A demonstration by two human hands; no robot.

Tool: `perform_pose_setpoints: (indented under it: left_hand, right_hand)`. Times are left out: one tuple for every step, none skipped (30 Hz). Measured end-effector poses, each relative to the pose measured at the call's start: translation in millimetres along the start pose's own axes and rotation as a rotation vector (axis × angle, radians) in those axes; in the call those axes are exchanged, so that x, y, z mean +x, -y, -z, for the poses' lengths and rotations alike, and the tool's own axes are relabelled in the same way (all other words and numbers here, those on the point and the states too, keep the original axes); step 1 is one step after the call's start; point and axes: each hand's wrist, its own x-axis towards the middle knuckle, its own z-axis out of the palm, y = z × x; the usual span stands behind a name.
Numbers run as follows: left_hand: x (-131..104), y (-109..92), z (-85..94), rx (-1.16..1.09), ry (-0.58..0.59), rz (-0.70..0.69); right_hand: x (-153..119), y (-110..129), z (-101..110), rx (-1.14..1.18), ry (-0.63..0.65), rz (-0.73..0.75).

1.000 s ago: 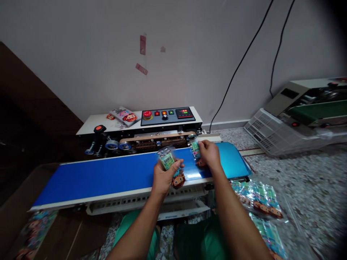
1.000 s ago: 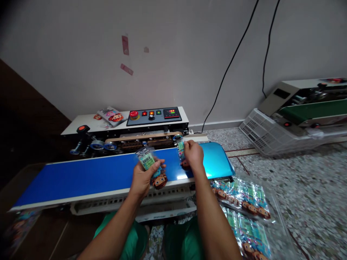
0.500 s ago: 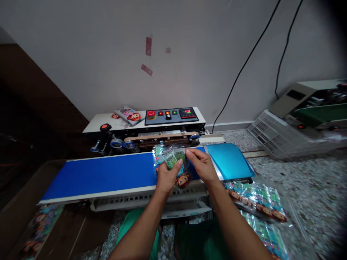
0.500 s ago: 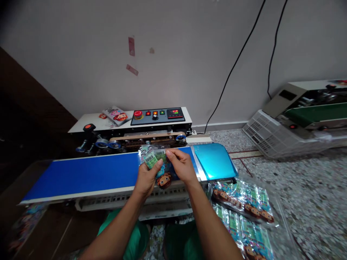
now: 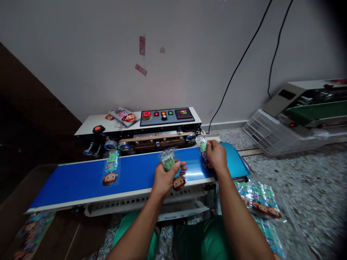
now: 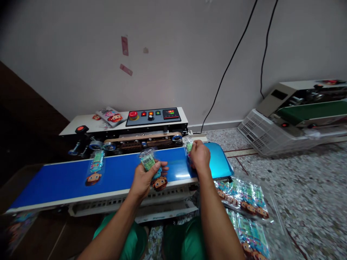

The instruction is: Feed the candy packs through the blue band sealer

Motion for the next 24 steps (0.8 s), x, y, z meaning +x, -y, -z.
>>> perform_pose_setpoints:
  left_hand:
    - [0.1,-0.2,0.4,0.005,0.006,0.001]
    - [0.2,-0.5,0.9,0.011,0.012,0.003]
    - [0.3,-0.8,1.3,0.021,0.017,0.009]
    - [0.5,-0.9,1.7,0.034,0.018,0.016]
    - [0.6,-0.8,2.1,0.044,0.015,0.024]
    - [0.8,-0.3,2.4,0.05,0.006,0.032]
    - [1.1,0.6,2.8,0.051,-0.01,0.037]
    - [1.4,1.7,3.3,0.047,-0.029,0.04]
    - [1.9,2.9,3.8,0.041,-0.049,0.041]
    - [2.6,4.0,4.3,0.037,-0.069,0.039]
    - [3.3,4.7,4.8,0.041,-0.083,0.033]
    - [4.0,5.0,5.1,0.048,-0.091,0.016]
    - [4.8,4.8,5.3,0.056,-0.091,-0.011]
    - [5.4,4.3,5.4,0.062,-0.088,-0.042]
    - [5.8,3.6,5.2,0.068,-0.086,-0.075]
    - [6.1,2.8,4.8,0.073,-0.086,-0.101]
    - [6.0,2.2,4.4,0.077,-0.088,-0.12]
    - [5.8,1.7,3.9,0.081,-0.091,-0.128]
    - [5.4,1.5,3.3,0.089,-0.092,-0.13]
    - [4.9,1.5,2.9,0.096,-0.09,-0.133]
    - [4.4,1.7,2.6,0.103,-0.086,-0.142]
    - [4.1,1.9,2.5,0.11,-0.085,-0.153]
    - [4.0,2.2,2.6,0.115,-0.089,-0.162]
    - [4.1,2.4,2.8,0.115,-0.097,-0.167]
  right_hand:
    - [1.6,2.0,-2.4,-0.025,0.003,-0.017]
    - [2.8,4.5,-4.5,-0.039,-0.001,-0.033]
    - [3.6,7.3,-6.6,-0.046,-0.004,-0.043]
    - [3.8,10.5,-8.6,-0.045,0.001,-0.042]
    - [3.6,14.2,-10.6,-0.035,0.018,-0.029]
    - [2.6,18.3,-12.4,-0.017,0.038,-0.003]
    - [0.8,23.0,-13.6,0.011,0.052,0.035]
    - [-1.9,28.2,-13.8,0.054,0.051,0.08]
    - [-5.6,33.8,-12.8,0.119,0.037,0.123]
    - [-10.3,39.6,-10.3,0.216,0.024,0.157]
    - [-15.9,45.4,-6.5,0.345,0.039,0.183]
    - [-22.2,50.7,-1.9,0.496,0.098,0.202]
    - [-28.9,55.5,3.1,0.651,0.202,0.216]
    - [-35.6,59.5,7.6,0.792,0.33,0.23]
    - [-42.0,62.7,11.2,0.901,0.447,0.252]
    - [-47.7,65.0,13.3,0.977,0.528,0.277]
    - [-52.5,66.5,13.8,1.028,0.562,0.296]
    - [-56.3,67.4,12.9,1.065,0.551,0.3]
    - [-59.2,67.9,10.9,1.096,0.518,0.292]
    - [-61.2,68.1,8.5,1.124,0.486,0.276]
    - [-62.6,68.2,6.1,1.15,0.464,0.251]
    - [-63.3,68.4,4.0,1.173,0.45,0.224]
    - [-63.5,68.4,2.7,1.189,0.435,0.196]
    - [-63.2,68.3,2.4,1.199,0.41,0.165]
